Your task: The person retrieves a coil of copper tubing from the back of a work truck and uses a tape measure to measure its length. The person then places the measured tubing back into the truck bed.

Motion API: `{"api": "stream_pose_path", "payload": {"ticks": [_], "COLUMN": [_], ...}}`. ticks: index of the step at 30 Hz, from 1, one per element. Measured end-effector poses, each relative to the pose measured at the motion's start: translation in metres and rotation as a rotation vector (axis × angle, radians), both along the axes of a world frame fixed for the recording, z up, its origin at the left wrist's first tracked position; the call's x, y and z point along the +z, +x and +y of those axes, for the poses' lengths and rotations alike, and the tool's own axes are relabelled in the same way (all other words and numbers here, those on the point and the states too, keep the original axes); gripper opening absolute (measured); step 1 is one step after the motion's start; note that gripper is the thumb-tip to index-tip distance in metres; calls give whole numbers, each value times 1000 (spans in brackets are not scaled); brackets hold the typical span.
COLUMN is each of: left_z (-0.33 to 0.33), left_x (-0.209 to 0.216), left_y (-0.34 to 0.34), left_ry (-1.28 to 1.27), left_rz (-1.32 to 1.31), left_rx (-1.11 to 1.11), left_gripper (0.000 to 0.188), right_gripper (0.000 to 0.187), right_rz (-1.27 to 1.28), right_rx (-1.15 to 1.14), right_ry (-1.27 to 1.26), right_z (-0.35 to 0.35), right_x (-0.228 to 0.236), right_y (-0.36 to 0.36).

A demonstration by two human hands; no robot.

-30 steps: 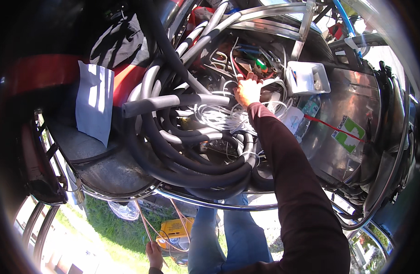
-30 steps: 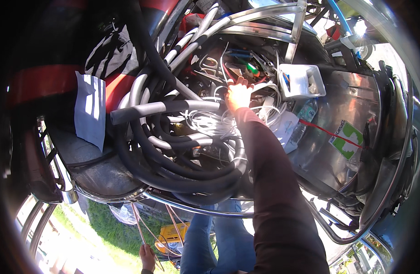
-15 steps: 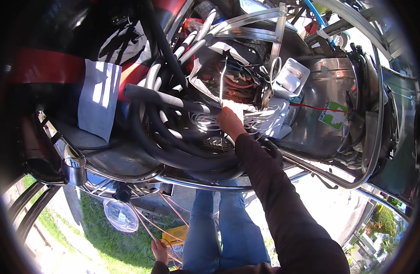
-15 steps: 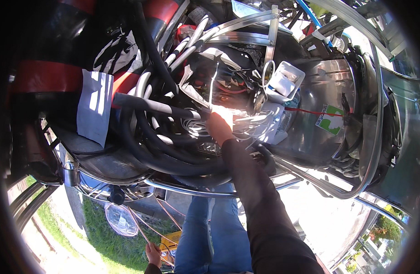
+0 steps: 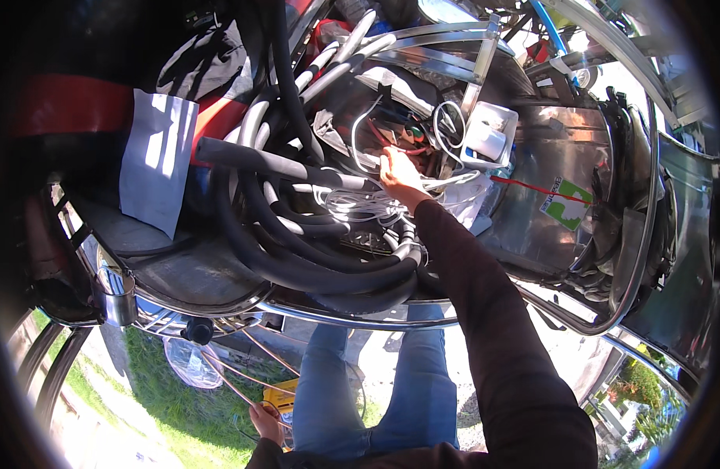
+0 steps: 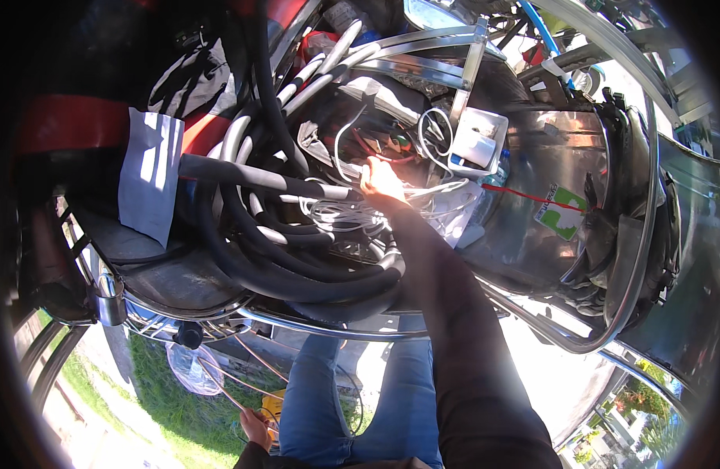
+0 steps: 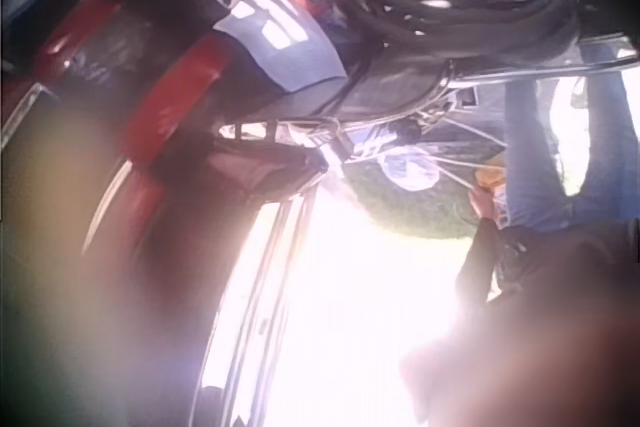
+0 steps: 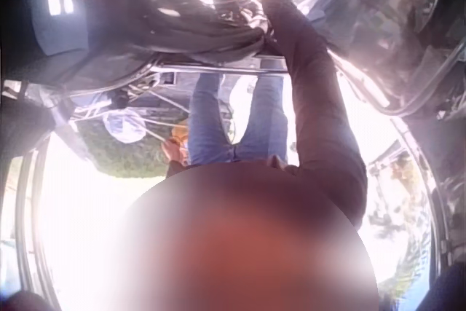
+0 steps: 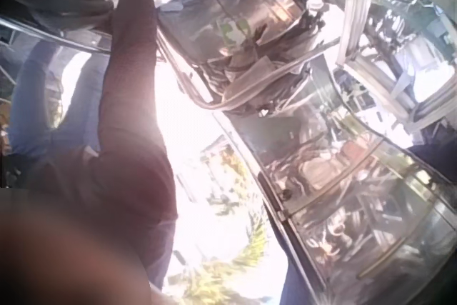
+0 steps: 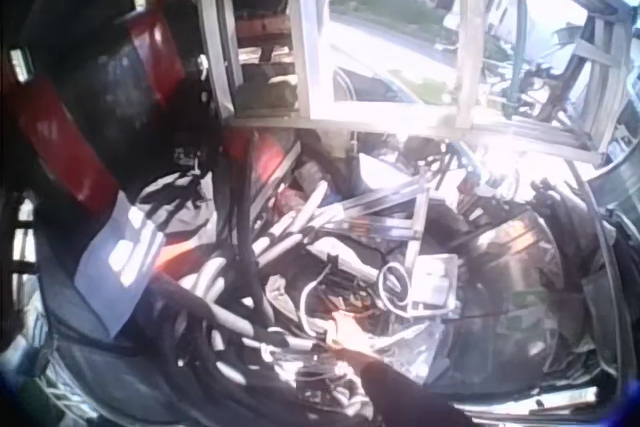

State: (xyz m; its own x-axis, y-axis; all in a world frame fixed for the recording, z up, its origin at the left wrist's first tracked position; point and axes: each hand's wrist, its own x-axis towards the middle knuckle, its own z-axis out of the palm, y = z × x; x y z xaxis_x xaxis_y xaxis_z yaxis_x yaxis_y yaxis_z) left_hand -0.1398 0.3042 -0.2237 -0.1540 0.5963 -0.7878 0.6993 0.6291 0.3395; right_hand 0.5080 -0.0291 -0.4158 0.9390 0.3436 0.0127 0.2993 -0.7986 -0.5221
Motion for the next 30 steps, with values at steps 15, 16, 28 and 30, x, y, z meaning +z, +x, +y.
{"api": "stream_pose_path", "payload": {"ticks": [15,16,28,30], "left_z": [-223,-231,-275,-268], "left_x": [-26,-30,-85,-81], "left_y": [109,118,188,193], "left_ry": [251,229,266,251], "left_rz": [378,369,564,570], "left_rx": [-207,-173,-84,-97], "left_gripper": [35,35,58,59], "right_gripper": [55,52,22,22], "right_rz": [262,357,-11,-222], "right_rx": [-41,-6,531,585], "right_ry": [-67,-13,-628,-512], "right_z": [-109,-111,-96,-111], "right_x": [25,36,23,40], "right_y": [241,260,241,267]}}
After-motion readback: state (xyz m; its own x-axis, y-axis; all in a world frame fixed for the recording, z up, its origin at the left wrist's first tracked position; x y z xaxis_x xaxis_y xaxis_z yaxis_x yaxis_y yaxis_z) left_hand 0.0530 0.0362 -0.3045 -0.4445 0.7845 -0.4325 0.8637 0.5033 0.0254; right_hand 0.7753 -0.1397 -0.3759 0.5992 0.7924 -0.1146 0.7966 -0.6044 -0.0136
